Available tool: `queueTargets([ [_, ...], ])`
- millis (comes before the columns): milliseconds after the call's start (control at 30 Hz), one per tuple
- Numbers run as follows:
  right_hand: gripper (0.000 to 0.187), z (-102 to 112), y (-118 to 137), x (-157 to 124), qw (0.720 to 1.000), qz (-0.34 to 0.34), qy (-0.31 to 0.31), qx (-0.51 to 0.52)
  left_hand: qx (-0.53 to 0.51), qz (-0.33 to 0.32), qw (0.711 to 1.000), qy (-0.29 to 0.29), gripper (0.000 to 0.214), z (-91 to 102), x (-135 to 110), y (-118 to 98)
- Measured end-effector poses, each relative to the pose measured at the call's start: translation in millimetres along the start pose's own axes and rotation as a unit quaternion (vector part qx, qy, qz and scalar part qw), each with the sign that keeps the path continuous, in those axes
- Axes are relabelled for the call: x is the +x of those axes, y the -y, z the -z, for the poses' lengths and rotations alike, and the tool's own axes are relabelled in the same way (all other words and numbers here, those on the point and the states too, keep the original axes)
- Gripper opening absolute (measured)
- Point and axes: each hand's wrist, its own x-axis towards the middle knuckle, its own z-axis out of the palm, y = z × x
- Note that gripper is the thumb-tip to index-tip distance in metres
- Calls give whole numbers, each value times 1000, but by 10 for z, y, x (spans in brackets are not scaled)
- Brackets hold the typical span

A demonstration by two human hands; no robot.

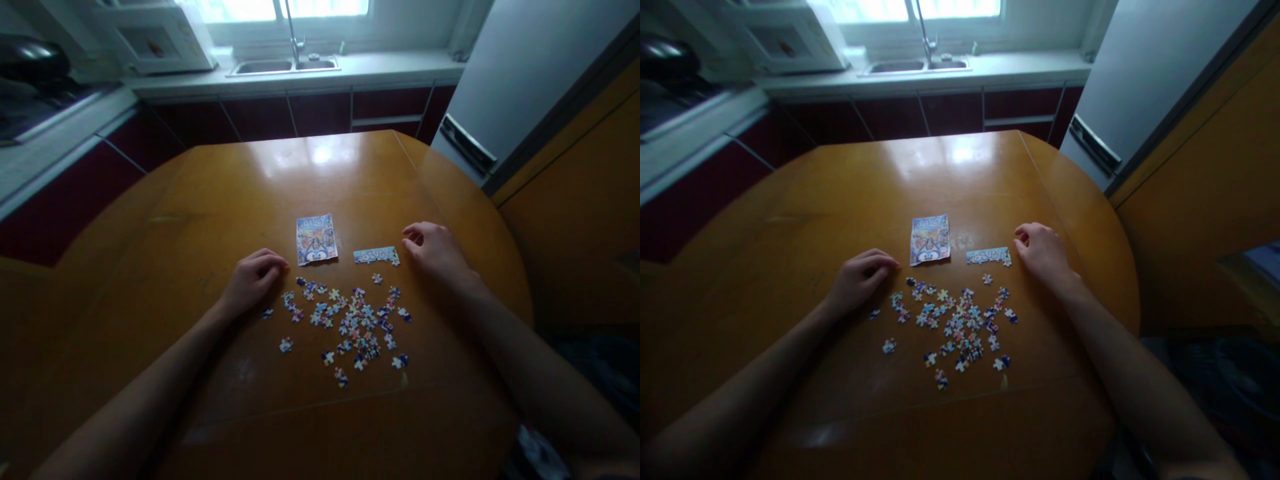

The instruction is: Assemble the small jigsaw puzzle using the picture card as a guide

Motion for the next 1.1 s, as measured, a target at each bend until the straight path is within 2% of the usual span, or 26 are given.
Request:
queueTargets([
  [200,11,-49,89,-43,982,154,31,109,-5,2,1000,-1,16,-14,-2,6],
  [333,12,-113,194,-130,959,242,72,130,-10,4,1000,-8,16,-27,-7,-19],
  [400,14,-148,226,-163,953,261,86,130,-14,6,1000,-10,17,-31,-9,-30],
  [500,15,-178,227,-167,961,240,71,117,-17,9,1000,-10,17,-33,-10,-34],
  [667,15,-136,139,-89,980,166,-6,114,-27,8,1000,-6,18,-43,-7,-29],
  [833,20,-67,82,-57,985,103,-72,114,-10,11,1000,5,19,-53,-11,-40],
  [1100,24,-90,107,-82,985,79,-83,126,10,12,1000,16,19,-39,-23,-50],
])
